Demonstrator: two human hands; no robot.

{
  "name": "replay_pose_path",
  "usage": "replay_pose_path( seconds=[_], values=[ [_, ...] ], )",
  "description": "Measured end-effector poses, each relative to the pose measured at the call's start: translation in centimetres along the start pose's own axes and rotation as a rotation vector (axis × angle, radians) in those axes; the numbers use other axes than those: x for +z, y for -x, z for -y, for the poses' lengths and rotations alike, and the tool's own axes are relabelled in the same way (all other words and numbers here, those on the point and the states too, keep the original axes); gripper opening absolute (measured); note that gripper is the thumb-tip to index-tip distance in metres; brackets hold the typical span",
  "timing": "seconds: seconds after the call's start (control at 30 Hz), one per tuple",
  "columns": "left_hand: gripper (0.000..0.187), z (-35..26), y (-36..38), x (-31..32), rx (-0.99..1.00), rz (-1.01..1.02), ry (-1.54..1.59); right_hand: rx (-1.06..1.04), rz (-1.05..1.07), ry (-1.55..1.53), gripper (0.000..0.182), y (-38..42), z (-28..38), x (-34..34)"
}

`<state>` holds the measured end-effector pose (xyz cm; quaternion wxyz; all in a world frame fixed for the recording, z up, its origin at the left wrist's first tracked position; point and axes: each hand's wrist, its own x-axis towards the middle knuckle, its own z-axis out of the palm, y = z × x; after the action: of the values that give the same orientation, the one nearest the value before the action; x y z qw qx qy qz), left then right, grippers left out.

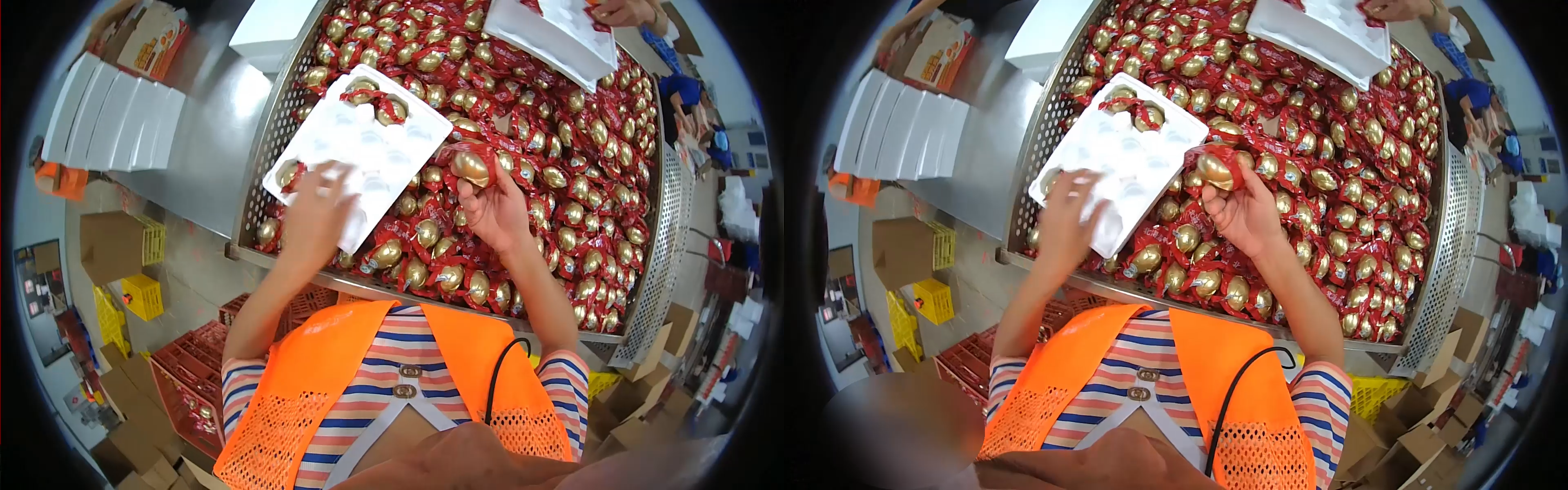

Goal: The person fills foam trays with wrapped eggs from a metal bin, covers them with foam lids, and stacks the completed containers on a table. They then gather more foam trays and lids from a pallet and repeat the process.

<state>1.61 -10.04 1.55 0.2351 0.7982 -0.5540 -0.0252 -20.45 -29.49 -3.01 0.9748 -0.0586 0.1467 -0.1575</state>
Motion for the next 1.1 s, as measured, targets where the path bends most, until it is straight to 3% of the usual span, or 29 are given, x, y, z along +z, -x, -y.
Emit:
replay_pose_path(
  seconds=[0.03,0.07,0.1,0.13,0.17,0.27,0.33,0.4,0.5,0.53,0.7,0.8,0.87,0.93,1.0,1.07,1.1],
  values=[
    [0.035,-1.1,0.2,1.3,0.027,0.178,0.139,0.0,-0.097,-0.013,0.049,0.2,-0.2,0.6],
    [0.04,-3.3,-0.1,1.9,-0.272,0.418,0.533,-0.02,-0.113,-0.012,0.052,0.2,-0.5,0.9],
    [0.045,-2.9,0.3,4.3,0.387,0.236,0.22,-0.042,-0.129,-0.011,0.055,0.3,-0.7,1.2],
    [0.046,-4.0,0.4,5.5,0.495,0.267,0.193,-0.067,-0.146,-0.009,0.058,0.3,-0.7,1.3],
    [0.045,-4.9,0.6,6.9,0.546,0.258,0.107,-0.005,-0.005,0.042,0.05,0.4,-0.3,0.7],
    [0.045,-4.3,1.2,11.5,0.574,0.469,0.083,-0.18,-0.183,0.389,0.048,-0.1,-0.3,2.7],
    [0.037,-4.1,0.5,11.7,0.545,0.498,0.111,-0.26,-0.28,0.814,0.035,-0.7,-0.6,5.2],
    [0.037,-4.1,0.3,10.7,0.546,0.535,0.115,-0.385,-0.253,1.153,0.037,-1.9,-1.7,6.2],
    [0.039,-4.6,0.8,9.3,0.555,0.481,0.031,-0.637,-0.077,2.048,0.04,-4.3,-1.4,7.0],
    [0.04,-4.8,0.7,8.8,0.548,0.486,-0.006,-0.607,-0.048,2.132,0.039,-4.9,-1.5,7.2],
    [0.049,-1.3,1.2,5.0,0.385,0.438,0.532,-0.402,-0.036,2.579,0.03,-7.6,-3.1,7.1],
    [0.047,0.4,1.8,1.3,-0.188,0.625,1.331,-0.283,0.015,2.73,0.022,-9.1,-3.5,6.4],
    [0.048,1.4,2.7,0.5,-0.443,0.543,1.755,-0.197,0.049,2.791,0.021,-10.7,-4.2,6.0],
    [0.05,2.4,3.3,0.7,-0.524,0.499,2.143,-0.182,0.167,2.81,0.018,-11.7,-4.7,6.2],
    [0.051,2.5,3.1,0.5,-0.612,0.449,2.258,-0.063,0.283,2.824,0.018,-11.6,-5.0,8.1],
    [0.053,2.1,2.4,0.1,-0.618,0.393,2.497,-0.072,0.256,2.774,0.019,-11.4,-4.6,7.6],
    [0.052,2.3,2.6,0.2,-0.606,0.352,2.447,-0.101,0.223,2.753,0.019,-11.1,-4.2,7.0]
  ],
)
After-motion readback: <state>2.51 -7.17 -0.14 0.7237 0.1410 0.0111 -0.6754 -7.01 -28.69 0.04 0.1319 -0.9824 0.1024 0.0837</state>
